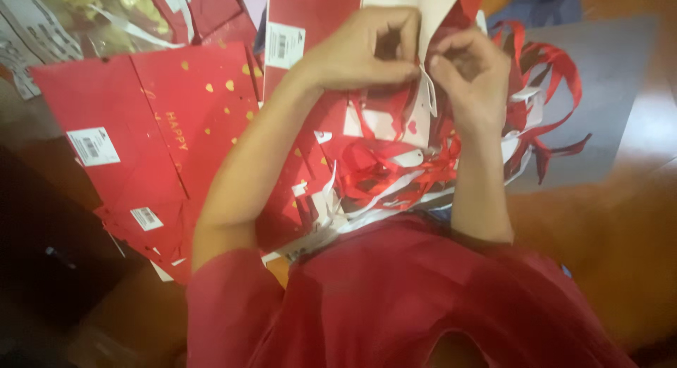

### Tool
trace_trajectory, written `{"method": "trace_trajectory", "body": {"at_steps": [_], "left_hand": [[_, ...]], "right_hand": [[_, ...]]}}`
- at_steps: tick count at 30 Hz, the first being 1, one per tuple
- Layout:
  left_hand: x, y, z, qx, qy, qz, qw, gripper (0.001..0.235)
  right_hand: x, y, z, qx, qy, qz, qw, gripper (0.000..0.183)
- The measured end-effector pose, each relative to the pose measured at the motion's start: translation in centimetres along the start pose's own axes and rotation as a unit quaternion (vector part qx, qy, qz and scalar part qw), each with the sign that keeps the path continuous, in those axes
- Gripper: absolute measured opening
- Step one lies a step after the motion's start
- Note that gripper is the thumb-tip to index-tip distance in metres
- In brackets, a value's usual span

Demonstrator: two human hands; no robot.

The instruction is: The person assembles red gift bags by threading red ribbons through white plastic handles and securing them with small red fasteners. The person handles multiple bags one at a time, threading ribbons and attaching fasteners to complete each bag.

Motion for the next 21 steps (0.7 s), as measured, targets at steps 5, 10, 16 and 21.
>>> {"method": "trace_trajectory", "body": {"at_steps": [5,10,16,21], "left_hand": [[0.4,-1.2,-0.7,0.018,-0.021,0.052,0.998,0.023],[0.9,-2.2,-0.7,0.039,-0.023,0.030,0.999,0.025],[0.7,-2.3,-0.3,0.144,-0.052,0.045,0.987,0.024],[0.8,-2.8,-0.3,0.093,-0.024,0.088,0.992,0.023]], "right_hand": [[0.1,0.0,-0.3,0.031,-0.017,0.005,0.999,0.012],[0.4,0.2,-0.3,0.052,-0.006,-0.031,0.998,0.010],[0.2,-0.4,0.3,0.068,0.021,-0.009,0.997,0.011],[0.2,-0.6,-0.1,0.034,0.016,-0.002,0.999,0.011]]}}
Point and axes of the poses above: each hand's wrist, its own x-axis towards the middle knuckle, its own z-axis out of the back of the hand, y = z × x, the point moved 4 cm from there along x, towards the middle knuckle, and after that the axes turned 6 degrees about -z, right-handed, at the moved point
